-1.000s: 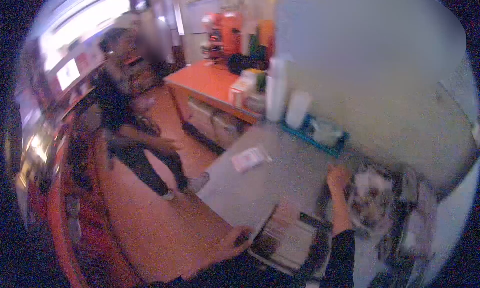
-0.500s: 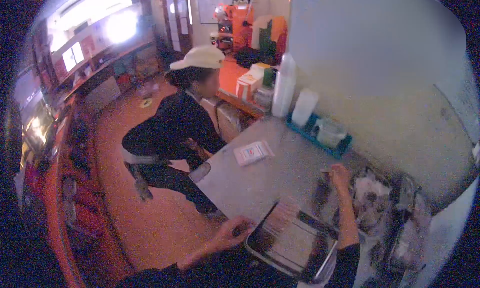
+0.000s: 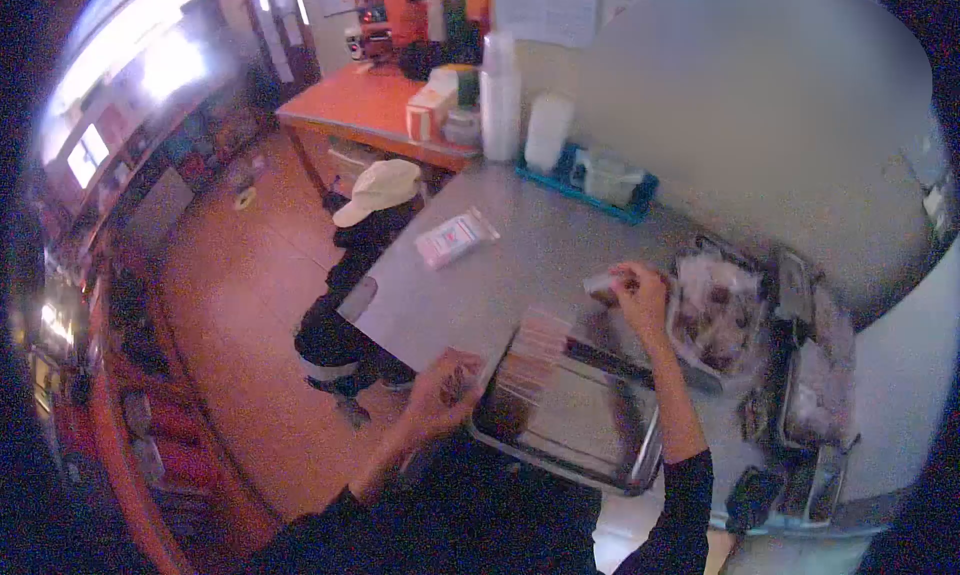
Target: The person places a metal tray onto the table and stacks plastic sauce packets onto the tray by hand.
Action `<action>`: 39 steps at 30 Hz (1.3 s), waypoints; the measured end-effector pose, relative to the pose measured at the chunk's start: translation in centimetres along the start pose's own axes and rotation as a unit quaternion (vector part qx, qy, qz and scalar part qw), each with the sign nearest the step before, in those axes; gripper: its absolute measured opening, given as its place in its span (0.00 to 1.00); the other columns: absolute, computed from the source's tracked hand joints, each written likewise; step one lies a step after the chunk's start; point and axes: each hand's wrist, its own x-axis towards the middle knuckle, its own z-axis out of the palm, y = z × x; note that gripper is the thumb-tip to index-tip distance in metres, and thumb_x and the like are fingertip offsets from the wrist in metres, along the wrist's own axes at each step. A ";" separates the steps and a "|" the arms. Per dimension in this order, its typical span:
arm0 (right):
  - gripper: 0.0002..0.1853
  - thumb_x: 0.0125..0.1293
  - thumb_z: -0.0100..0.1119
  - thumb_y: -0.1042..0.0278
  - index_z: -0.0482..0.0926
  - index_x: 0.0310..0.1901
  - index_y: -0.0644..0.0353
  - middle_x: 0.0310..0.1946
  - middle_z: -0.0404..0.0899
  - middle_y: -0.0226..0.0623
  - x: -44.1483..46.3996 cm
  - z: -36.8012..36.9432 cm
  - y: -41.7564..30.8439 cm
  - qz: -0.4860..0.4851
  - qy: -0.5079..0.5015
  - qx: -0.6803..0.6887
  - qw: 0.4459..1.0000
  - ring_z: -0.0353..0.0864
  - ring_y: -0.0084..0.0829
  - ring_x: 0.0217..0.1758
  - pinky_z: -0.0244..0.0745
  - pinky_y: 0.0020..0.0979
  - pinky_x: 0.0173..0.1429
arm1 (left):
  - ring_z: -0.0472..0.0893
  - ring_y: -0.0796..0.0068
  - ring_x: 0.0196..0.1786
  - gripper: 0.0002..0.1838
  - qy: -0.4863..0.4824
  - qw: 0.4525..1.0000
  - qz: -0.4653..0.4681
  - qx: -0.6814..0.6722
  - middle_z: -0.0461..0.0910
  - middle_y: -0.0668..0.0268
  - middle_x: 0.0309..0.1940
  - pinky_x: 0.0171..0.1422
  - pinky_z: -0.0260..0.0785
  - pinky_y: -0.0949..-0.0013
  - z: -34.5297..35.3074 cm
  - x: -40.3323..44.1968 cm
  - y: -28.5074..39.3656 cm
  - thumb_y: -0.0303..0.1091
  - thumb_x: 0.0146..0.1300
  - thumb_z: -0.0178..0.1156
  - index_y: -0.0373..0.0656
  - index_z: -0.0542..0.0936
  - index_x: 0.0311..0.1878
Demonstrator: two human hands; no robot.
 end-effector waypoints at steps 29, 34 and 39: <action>0.04 0.66 0.58 0.75 0.76 0.39 0.66 0.34 0.81 0.37 -21.5 7.7 -13.4 0.156 0.011 0.165 0.974 0.82 0.24 0.36 0.80 0.28 0.40 | 0.83 0.66 0.33 0.05 -0.195 0.981 0.018 0.015 0.83 0.59 0.31 0.39 0.75 0.65 0.5 3.2 -1.1 0.30 0.59 0.65 0.42 0.81 0.38; 0.06 0.63 0.61 0.71 0.76 0.37 0.62 0.30 0.81 0.42 -21.6 8.6 -12.9 0.165 0.061 0.173 0.969 0.85 0.36 0.31 0.77 0.34 0.36 | 0.82 0.63 0.33 0.08 -0.210 0.977 -0.029 0.000 0.82 0.57 0.31 0.39 0.74 0.65 0.5 3.3 -0.5 0.31 0.58 0.66 0.41 0.81 0.40; 0.06 0.62 0.62 0.70 0.76 0.38 0.61 0.30 0.80 0.42 -21.3 8.2 -13.2 0.132 0.055 0.116 0.983 0.83 0.39 0.30 0.76 0.37 0.35 | 0.81 0.55 0.34 0.11 -0.237 0.970 0.046 0.019 0.81 0.54 0.31 0.41 0.73 0.61 0.9 3.1 -2.3 0.30 0.53 0.66 0.40 0.81 0.40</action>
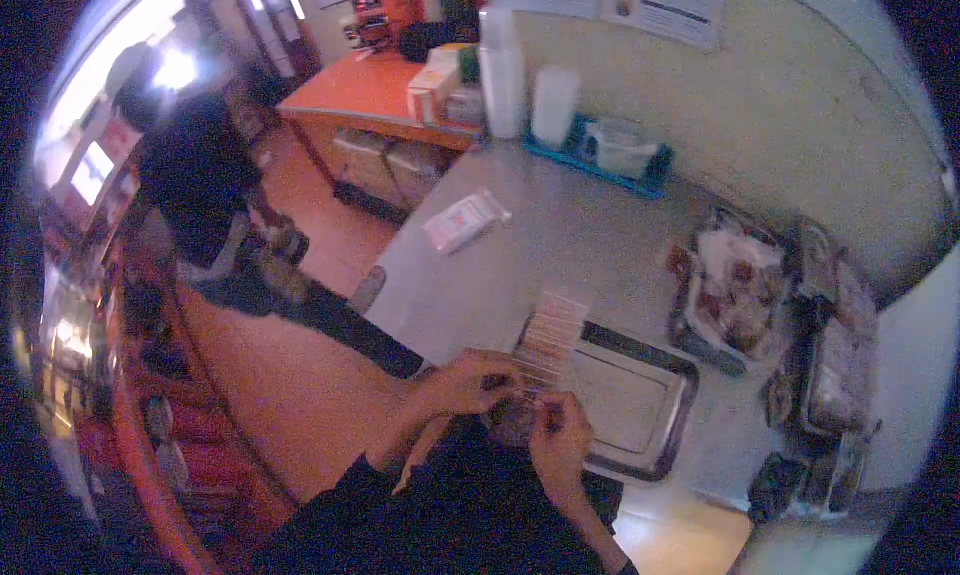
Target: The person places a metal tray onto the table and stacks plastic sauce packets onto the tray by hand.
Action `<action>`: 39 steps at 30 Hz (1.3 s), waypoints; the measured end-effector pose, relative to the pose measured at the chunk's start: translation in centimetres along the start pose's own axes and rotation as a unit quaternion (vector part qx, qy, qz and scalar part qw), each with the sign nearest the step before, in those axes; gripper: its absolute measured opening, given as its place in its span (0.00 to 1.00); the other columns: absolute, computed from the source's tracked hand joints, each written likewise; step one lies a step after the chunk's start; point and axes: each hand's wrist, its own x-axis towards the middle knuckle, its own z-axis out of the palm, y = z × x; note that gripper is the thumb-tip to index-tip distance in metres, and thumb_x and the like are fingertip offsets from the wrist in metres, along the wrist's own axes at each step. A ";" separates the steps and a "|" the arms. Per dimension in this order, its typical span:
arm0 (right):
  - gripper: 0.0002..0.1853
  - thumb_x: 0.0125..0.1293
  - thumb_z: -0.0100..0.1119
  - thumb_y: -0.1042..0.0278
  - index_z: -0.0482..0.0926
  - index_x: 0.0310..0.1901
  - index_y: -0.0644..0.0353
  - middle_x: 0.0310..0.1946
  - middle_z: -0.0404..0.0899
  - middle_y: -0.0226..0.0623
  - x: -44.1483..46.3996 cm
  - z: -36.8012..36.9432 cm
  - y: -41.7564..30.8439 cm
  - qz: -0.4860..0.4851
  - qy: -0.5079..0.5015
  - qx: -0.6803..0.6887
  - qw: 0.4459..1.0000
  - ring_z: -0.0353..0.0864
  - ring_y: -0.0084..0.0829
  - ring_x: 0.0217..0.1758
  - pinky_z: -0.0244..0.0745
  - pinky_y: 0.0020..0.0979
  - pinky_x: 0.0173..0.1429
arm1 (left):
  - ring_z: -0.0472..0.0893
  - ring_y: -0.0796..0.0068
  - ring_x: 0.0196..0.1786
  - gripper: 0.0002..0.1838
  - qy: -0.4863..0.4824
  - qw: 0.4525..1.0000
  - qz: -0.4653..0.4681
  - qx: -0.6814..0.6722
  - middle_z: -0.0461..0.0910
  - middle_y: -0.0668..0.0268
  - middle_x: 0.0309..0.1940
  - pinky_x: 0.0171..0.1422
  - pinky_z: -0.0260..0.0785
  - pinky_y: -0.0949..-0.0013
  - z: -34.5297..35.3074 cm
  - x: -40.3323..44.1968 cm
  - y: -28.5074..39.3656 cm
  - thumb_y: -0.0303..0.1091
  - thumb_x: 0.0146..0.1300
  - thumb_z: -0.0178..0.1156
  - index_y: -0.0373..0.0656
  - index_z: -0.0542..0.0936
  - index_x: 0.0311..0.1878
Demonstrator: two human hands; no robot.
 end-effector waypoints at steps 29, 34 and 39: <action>0.11 0.54 0.65 0.63 0.83 0.37 0.57 0.37 0.74 0.43 -1.7 0.8 0.6 -0.310 -0.093 -0.239 0.915 0.74 0.44 0.36 0.68 0.41 0.40 | 0.80 0.51 0.37 0.06 0.046 0.999 0.029 0.001 0.79 0.55 0.31 0.43 0.73 0.56 1.0 1.0 -1.3 0.27 0.55 0.62 0.39 0.80 0.37; 0.10 0.54 0.66 0.62 0.81 0.33 0.59 0.35 0.75 0.43 -1.3 0.8 0.5 -0.305 -0.098 -0.231 0.919 0.74 0.45 0.37 0.69 0.43 0.39 | 0.80 0.52 0.37 0.06 0.053 0.998 0.018 -0.015 0.80 0.55 0.32 0.44 0.73 0.57 1.1 0.6 -0.8 0.29 0.55 0.64 0.40 0.81 0.36; 0.12 0.58 0.64 0.64 0.78 0.39 0.63 0.38 0.74 0.45 -1.5 -0.4 0.6 -0.206 -0.073 -0.148 0.964 0.75 0.42 0.39 0.70 0.39 0.41 | 0.80 0.53 0.37 0.06 0.058 0.997 0.030 -0.047 0.80 0.57 0.32 0.45 0.74 0.57 1.5 -0.1 -1.6 0.30 0.56 0.65 0.41 0.81 0.36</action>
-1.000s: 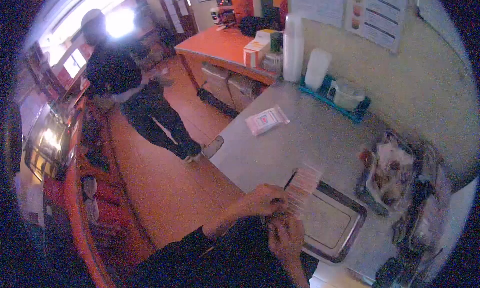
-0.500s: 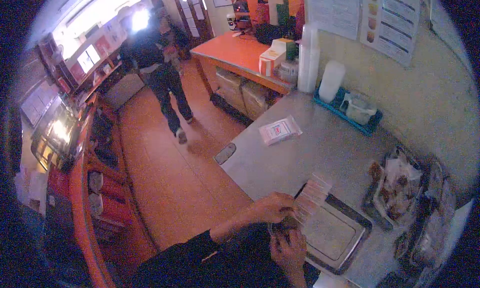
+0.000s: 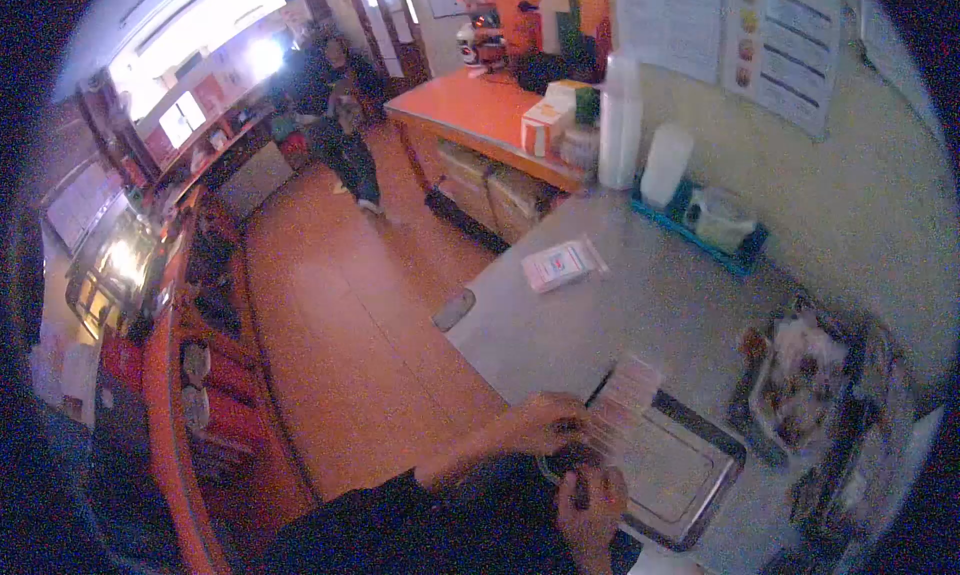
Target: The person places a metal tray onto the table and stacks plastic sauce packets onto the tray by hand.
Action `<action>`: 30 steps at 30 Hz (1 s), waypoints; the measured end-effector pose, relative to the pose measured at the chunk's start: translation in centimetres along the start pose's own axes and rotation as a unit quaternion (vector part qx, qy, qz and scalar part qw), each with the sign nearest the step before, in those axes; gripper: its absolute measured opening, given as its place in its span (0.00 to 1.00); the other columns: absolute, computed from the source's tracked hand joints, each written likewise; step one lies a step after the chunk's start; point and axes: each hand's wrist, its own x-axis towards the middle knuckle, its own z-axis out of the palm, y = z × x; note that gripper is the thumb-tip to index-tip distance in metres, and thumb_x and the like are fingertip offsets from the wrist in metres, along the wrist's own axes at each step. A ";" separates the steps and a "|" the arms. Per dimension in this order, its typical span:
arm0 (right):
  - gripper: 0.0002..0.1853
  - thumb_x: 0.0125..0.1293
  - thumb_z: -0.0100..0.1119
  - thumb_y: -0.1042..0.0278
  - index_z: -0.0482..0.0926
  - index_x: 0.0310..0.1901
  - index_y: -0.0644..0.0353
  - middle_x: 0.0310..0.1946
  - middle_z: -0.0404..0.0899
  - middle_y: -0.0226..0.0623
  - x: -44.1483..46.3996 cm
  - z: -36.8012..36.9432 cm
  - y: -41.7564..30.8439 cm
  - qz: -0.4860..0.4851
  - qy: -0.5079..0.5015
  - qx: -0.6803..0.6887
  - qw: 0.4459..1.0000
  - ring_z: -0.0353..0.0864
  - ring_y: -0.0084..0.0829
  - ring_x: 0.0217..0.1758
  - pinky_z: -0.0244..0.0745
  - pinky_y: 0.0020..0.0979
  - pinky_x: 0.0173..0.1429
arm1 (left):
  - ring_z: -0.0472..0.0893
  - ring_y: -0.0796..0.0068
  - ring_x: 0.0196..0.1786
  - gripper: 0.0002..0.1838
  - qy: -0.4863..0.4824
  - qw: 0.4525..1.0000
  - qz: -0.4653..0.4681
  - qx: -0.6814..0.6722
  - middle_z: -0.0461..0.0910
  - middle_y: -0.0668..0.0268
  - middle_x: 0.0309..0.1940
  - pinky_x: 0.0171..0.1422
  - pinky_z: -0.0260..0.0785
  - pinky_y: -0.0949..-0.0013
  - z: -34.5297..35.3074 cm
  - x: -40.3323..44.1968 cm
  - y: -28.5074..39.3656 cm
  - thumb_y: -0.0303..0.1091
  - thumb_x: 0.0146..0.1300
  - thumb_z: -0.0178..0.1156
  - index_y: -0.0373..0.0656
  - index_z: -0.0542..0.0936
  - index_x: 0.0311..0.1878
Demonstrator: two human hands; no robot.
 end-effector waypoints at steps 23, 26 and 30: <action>0.43 0.72 0.49 0.48 0.40 0.73 0.71 0.73 0.48 0.60 3.2 0.0 0.4 0.265 -0.028 0.298 0.917 0.53 0.52 0.75 0.51 0.39 0.75 | 0.43 0.53 0.78 0.36 0.068 0.987 -0.121 -0.082 0.45 0.44 0.75 0.79 0.35 0.57 3.1 0.2 3.9 0.40 0.73 0.48 0.31 0.45 0.74; 0.43 0.73 0.46 0.46 0.40 0.73 0.71 0.74 0.45 0.58 4.0 0.4 0.9 0.269 0.018 0.275 0.923 0.49 0.48 0.77 0.47 0.37 0.76 | 0.43 0.54 0.78 0.36 0.094 0.983 -0.109 -0.117 0.44 0.45 0.75 0.79 0.35 0.59 3.3 1.4 3.7 0.41 0.73 0.46 0.31 0.45 0.74; 0.44 0.73 0.44 0.43 0.41 0.73 0.70 0.75 0.42 0.57 6.3 0.5 2.1 0.313 0.045 0.268 0.910 0.42 0.45 0.79 0.40 0.35 0.78 | 0.45 0.56 0.78 0.34 0.124 0.974 -0.134 -0.134 0.45 0.48 0.76 0.79 0.36 0.61 3.7 3.6 1.6 0.41 0.74 0.44 0.31 0.46 0.74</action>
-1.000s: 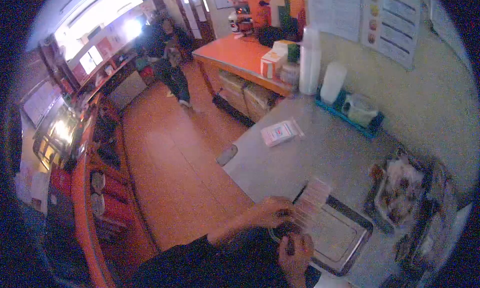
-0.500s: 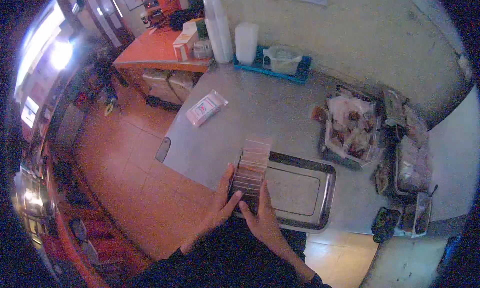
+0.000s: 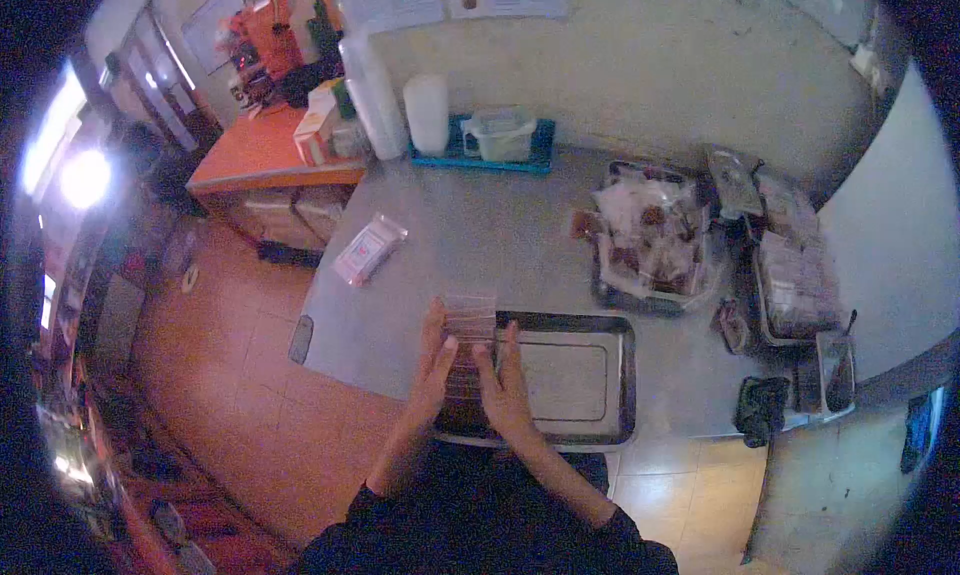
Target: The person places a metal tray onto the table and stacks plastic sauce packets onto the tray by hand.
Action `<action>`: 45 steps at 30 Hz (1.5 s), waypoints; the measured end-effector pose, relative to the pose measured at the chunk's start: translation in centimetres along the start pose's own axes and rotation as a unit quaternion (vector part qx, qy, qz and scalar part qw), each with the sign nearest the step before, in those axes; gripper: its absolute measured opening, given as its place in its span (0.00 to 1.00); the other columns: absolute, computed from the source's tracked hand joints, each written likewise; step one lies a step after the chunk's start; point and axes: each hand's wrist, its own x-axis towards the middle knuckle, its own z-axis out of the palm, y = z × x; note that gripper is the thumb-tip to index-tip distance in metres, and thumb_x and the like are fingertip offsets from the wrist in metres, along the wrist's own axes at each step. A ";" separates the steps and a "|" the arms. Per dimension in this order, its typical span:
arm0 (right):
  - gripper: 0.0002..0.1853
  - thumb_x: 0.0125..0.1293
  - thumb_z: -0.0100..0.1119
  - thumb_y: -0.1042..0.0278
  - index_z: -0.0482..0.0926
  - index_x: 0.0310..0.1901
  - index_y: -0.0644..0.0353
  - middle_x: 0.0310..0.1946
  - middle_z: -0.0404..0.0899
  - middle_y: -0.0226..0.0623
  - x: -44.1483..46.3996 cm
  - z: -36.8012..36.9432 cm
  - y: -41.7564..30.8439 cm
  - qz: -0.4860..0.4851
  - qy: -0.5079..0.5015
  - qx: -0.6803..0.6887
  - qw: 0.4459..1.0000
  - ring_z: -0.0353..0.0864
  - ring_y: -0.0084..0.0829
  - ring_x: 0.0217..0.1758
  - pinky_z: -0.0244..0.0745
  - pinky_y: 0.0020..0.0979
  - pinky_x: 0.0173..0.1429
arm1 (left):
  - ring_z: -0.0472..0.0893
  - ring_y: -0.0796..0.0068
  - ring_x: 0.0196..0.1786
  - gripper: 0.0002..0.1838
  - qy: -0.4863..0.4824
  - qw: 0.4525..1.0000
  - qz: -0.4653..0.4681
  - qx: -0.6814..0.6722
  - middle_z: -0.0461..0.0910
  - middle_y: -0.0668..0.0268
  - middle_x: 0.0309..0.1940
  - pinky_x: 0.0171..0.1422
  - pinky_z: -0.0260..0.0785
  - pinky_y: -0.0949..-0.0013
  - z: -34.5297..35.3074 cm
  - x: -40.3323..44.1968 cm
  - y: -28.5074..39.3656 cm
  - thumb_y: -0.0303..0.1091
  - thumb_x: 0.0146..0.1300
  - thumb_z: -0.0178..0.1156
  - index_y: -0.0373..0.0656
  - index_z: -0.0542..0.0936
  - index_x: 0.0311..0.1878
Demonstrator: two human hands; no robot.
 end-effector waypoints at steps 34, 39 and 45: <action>0.22 0.74 0.46 0.56 0.71 0.61 0.62 0.62 0.71 0.51 0.1 -7.1 -0.6 -0.017 -0.068 0.020 0.997 0.69 0.44 0.66 0.60 0.38 0.70 | 0.74 0.81 0.38 0.19 0.086 0.951 -0.270 -0.126 0.77 0.69 0.39 0.38 0.68 0.74 -3.0 -9.1 1.4 0.31 0.68 0.58 0.40 0.70 0.60; 0.10 0.67 0.53 0.67 0.79 0.40 0.65 0.43 0.79 0.52 7.9 -9.7 -0.3 -0.258 0.067 -0.318 0.910 0.79 0.50 0.48 0.73 0.42 0.54 | 0.75 0.80 0.39 0.16 0.105 0.969 -0.194 -0.114 0.76 0.69 0.38 0.40 0.69 0.74 -5.3 -9.1 -2.3 0.30 0.66 0.59 0.40 0.74 0.56; 0.11 0.56 0.60 0.69 0.79 0.38 0.67 0.42 0.77 0.52 22.4 -10.5 2.6 -0.195 0.086 -0.528 0.822 0.78 0.53 0.48 0.74 0.45 0.54 | 0.77 0.77 0.39 0.15 0.128 0.960 -0.224 -0.108 0.77 0.67 0.39 0.43 0.71 0.72 -8.3 -8.6 -2.6 0.29 0.65 0.60 0.37 0.76 0.54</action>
